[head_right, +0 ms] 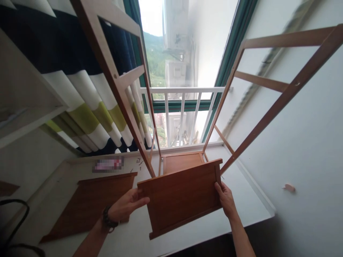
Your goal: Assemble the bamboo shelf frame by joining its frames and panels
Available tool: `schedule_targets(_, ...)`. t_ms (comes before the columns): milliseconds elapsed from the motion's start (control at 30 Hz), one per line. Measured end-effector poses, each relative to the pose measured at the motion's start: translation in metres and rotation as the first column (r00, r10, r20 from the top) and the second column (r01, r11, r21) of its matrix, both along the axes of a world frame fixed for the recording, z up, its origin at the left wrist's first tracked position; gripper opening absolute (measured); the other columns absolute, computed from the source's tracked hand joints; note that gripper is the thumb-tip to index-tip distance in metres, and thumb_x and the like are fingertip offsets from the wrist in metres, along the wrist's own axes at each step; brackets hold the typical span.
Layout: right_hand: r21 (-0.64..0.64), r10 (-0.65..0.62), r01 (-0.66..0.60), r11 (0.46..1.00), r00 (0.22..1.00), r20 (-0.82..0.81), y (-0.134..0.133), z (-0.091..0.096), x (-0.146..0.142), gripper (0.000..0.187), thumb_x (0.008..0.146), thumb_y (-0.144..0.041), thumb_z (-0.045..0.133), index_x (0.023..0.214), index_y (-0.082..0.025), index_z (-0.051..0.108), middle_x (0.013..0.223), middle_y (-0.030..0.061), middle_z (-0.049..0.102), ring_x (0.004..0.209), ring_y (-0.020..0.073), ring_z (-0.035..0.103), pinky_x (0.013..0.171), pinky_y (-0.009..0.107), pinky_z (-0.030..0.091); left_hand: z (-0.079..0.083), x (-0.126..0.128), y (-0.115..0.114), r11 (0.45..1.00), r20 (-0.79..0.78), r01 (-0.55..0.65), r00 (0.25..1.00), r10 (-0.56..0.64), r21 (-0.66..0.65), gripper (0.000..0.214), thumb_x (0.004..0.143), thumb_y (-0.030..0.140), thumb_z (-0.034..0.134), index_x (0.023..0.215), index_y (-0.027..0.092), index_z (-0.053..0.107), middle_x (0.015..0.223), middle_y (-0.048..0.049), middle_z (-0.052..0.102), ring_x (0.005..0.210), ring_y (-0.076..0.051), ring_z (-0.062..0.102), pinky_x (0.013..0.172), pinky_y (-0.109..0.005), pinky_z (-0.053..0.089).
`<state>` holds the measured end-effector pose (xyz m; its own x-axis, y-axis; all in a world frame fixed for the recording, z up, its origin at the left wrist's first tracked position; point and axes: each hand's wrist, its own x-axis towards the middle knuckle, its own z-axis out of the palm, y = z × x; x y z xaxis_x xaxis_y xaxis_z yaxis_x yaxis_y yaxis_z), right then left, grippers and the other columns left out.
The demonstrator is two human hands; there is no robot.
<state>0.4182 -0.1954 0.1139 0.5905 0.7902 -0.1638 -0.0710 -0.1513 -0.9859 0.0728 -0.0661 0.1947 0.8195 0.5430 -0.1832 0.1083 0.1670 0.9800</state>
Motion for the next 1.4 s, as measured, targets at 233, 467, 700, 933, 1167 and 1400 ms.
schedule_targets(233, -0.053, 0.118, -0.118, 0.992, 0.993, 0.0, -0.01, 0.026, 0.032, 0.051, 0.073, -0.047, 0.057, 0.115, -0.02, 0.056, 0.104, 0.0068, 0.065, 0.093, 0.026, 0.061, 0.08, 0.036, 0.049, -0.023, 0.052, -0.014, 0.864, -0.068, -0.416, 0.89, 0.451, 0.282, 0.044, 0.081, 0.047, 0.044, 0.107, 0.014, 0.057, 0.101, -0.0083, 0.063, 0.097, -0.023, 0.055, 0.093, -0.035, 0.04)
schedule_targets(467, -0.09, 0.12, -0.1, 0.991, 0.959, 0.256, -0.008, 0.059, 0.055, 0.047, 0.075, -0.052, 0.052, 0.108, -0.018, 0.059, 0.097, 0.0048, 0.067, 0.089, 0.0251, 0.06, 0.078, 0.033, 0.048, -0.028, 0.079, -0.016, 0.777, -0.027, -0.61, 0.784, 0.621, 0.157, 0.044, 0.073, 0.051, 0.054, 0.092, 0.012, 0.061, 0.085, -0.0078, 0.065, 0.09, -0.025, 0.058, 0.086, -0.036, 0.042)
schedule_targets(700, -0.094, 0.163, -0.157, 0.983, 0.984, 0.069, -0.002, 0.052, 0.056, 0.043, 0.074, -0.05, 0.054, 0.103, -0.019, 0.062, 0.093, 0.0048, 0.069, 0.087, 0.0257, 0.061, 0.077, 0.036, 0.049, -0.02, 0.097, -0.021, 0.737, 0.023, -0.674, 0.737, 0.676, -0.062, 0.045, 0.07, 0.055, 0.056, 0.086, 0.014, 0.063, 0.072, -0.0069, 0.066, 0.081, -0.025, 0.062, 0.077, -0.034, 0.046)
schedule_targets(933, 0.112, 0.312, -0.292, 0.95, 0.862, -0.4, -0.014, 0.038, 0.074, 0.041, 0.071, -0.047, 0.06, 0.104, -0.022, 0.061, 0.099, 0.0054, 0.068, 0.096, 0.0252, 0.06, 0.086, 0.04, 0.044, -0.014, 0.11, -0.011, 0.674, 0.048, -0.69, 0.689, 0.724, -0.263, 0.043, 0.072, 0.053, 0.056, 0.093, 0.015, 0.061, 0.072, -0.0046, 0.068, 0.079, -0.024, 0.064, 0.066, -0.033, 0.05)
schedule_targets(1167, 0.284, 0.187, -0.027, 0.958, 0.812, -0.553, -0.024, 0.015, 0.07, 0.084, 0.053, -0.083, 0.039, 0.115, -0.03, 0.054, 0.12, 0.0084, 0.057, 0.118, 0.0293, 0.044, 0.097, 0.05, 0.03, -0.015, 0.115, 0.003, 0.586, 0.012, -0.74, 0.617, 0.787, -0.329, 0.04, 0.075, 0.052, 0.053, 0.092, 0.017, 0.06, 0.074, -0.0055, 0.068, 0.079, -0.024, 0.064, 0.063, -0.033, 0.052)
schedule_targets(1400, 0.315, 0.109, 0.129, 0.94, 0.762, -0.638, -0.027, -0.002, 0.031, 0.097, 0.037, -0.089, 0.039, 0.112, -0.031, 0.056, 0.122, 0.0076, 0.056, 0.122, 0.0314, 0.038, 0.098, 0.051, 0.03, -0.02, 0.131, 0.013, 0.584, -0.034, -0.783, 0.603, 0.797, -0.216, 0.042, 0.078, 0.054, 0.047, 0.092, 0.016, 0.059, 0.078, -0.0061, 0.067, 0.082, -0.022, 0.063, 0.07, -0.033, 0.05)
